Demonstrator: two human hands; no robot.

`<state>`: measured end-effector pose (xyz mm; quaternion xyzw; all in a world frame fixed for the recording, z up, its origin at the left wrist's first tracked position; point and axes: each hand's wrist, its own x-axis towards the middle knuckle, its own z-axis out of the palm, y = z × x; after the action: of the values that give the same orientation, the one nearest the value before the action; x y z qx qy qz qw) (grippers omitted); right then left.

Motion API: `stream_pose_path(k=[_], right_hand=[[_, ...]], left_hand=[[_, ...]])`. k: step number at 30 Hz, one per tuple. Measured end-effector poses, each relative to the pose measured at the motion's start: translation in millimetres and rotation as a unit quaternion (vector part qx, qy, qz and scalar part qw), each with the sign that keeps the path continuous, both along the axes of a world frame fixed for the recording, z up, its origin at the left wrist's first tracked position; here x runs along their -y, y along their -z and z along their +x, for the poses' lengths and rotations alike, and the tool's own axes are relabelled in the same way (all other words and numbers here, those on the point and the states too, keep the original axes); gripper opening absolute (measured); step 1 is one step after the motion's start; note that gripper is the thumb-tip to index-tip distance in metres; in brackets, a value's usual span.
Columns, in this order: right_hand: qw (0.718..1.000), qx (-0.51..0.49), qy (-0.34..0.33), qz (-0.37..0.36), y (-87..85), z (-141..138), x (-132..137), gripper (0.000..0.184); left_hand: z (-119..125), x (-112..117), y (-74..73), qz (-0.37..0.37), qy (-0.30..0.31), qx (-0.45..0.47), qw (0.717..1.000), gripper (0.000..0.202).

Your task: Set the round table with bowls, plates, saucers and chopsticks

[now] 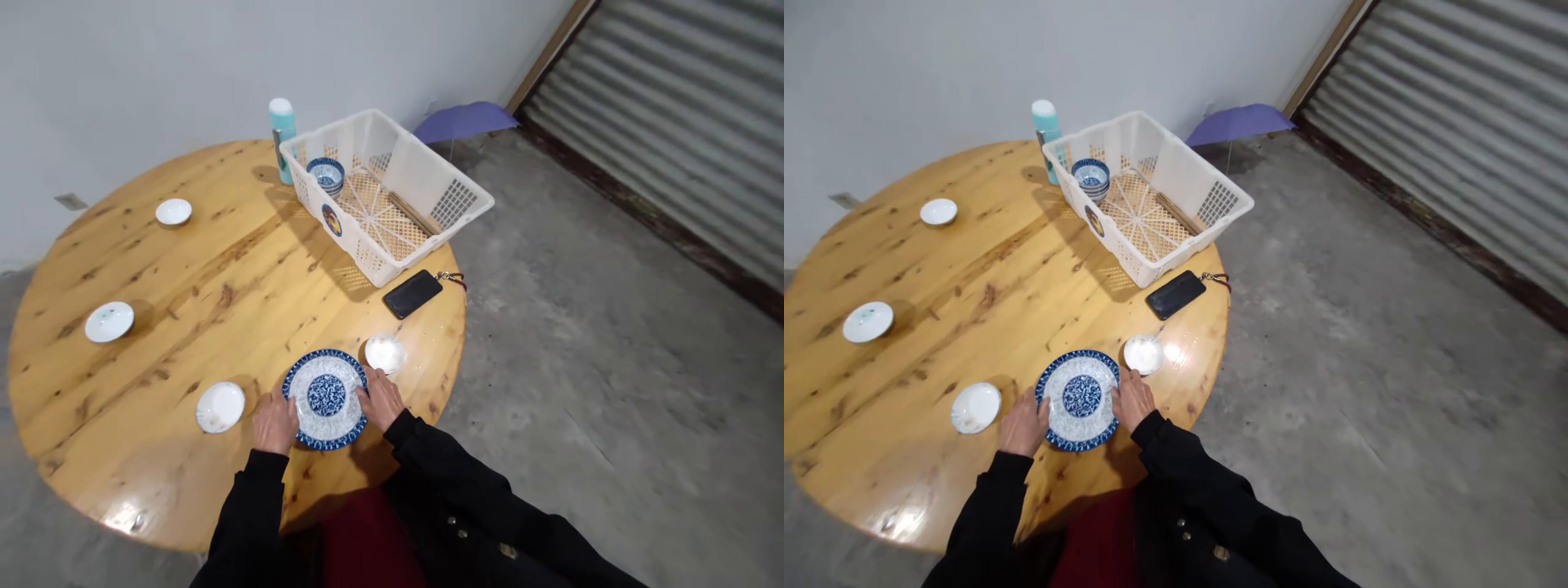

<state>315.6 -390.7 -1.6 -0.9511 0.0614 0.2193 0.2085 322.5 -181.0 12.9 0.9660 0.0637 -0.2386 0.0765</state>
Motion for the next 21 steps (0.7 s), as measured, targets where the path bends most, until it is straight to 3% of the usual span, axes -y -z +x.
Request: stream_pose_path(k=[15, 18, 21], right_hand=[[1.0, 0.012, -0.008, 0.011, 5.7, 2, 9, 0.051], [1.0, 0.026, 0.0, 0.009, 5.1, -7, 13, 0.05], [0.999, 0.022, 0.03, 0.031, 10.7, -14, 13, 0.047]], left_hand=[[-4, -4, 14.2, -0.004, 0.007, 0.07, 0.997, 0.035], [-3, -10, 16.4, -0.072, -0.023, 0.067, 0.995, 0.042], [2, -17, 28.1, -0.208, -0.028, 0.019, 0.978, 0.043]])
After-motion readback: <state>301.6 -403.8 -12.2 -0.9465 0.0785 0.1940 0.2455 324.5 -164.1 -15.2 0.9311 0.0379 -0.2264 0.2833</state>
